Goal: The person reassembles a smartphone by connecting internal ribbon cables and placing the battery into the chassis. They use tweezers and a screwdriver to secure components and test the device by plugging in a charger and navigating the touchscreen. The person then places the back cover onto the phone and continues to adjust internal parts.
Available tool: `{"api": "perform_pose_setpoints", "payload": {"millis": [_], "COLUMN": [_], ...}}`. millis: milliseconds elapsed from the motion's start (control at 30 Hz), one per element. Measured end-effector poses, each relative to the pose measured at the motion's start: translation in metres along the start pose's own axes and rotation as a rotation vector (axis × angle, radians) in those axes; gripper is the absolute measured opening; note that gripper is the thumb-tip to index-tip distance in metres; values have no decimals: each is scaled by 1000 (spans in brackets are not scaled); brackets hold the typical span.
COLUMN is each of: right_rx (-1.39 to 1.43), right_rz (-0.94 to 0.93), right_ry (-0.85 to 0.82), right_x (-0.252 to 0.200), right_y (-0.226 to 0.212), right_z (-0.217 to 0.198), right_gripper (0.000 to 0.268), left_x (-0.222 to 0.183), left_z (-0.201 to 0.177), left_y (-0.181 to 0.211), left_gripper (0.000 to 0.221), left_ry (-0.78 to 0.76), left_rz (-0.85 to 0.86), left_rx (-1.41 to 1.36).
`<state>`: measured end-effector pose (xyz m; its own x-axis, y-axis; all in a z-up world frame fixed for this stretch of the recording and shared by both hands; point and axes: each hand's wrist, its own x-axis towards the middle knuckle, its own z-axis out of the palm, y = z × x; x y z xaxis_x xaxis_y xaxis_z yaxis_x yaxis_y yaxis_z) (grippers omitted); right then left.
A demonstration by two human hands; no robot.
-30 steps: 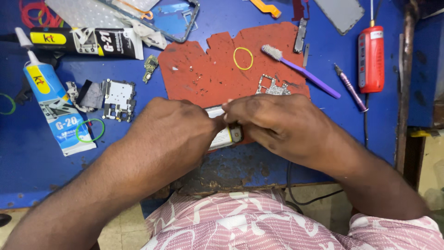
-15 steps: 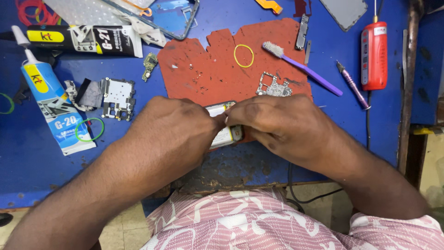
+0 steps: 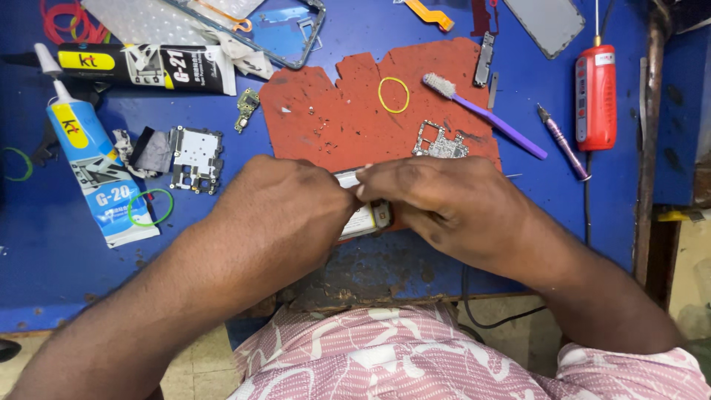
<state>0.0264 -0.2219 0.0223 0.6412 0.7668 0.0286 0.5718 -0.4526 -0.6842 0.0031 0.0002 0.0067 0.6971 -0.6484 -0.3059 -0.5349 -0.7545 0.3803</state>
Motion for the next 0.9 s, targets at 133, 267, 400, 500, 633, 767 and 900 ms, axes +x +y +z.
{"api": "perform_pose_setpoints", "payload": {"millis": [133,267,400,500,633,767,900], "right_rx": [-10,-99,-219,-135,-38,-33,-160], "right_rz": [-12,-16,-65,33,29,0,-46], "right_ry": [-11,90,115,64,21,38,100], "right_x": [-2,-4,-6,-4,1,-4,-7], "right_y": [0,0,-1,-4,-2,-6,-5], "right_z": [-2,3,9,6,4,2,7], "right_gripper": [33,26,23,24,29,31,28], "left_x": [2,1,-1,0,0,2,1], "left_z": [-1,1,3,2,3,0,1], "left_y": [3,2,0,0,1,2,2], "left_gripper": [35,39,39,32,13,17,26], "left_ry": [-22,-4,109,91,19,53,53], "left_rz": [-15,-3,21,18,-7,0,8], "left_rx": [-7,-1,-45,-31,-20,-52,-25]}}
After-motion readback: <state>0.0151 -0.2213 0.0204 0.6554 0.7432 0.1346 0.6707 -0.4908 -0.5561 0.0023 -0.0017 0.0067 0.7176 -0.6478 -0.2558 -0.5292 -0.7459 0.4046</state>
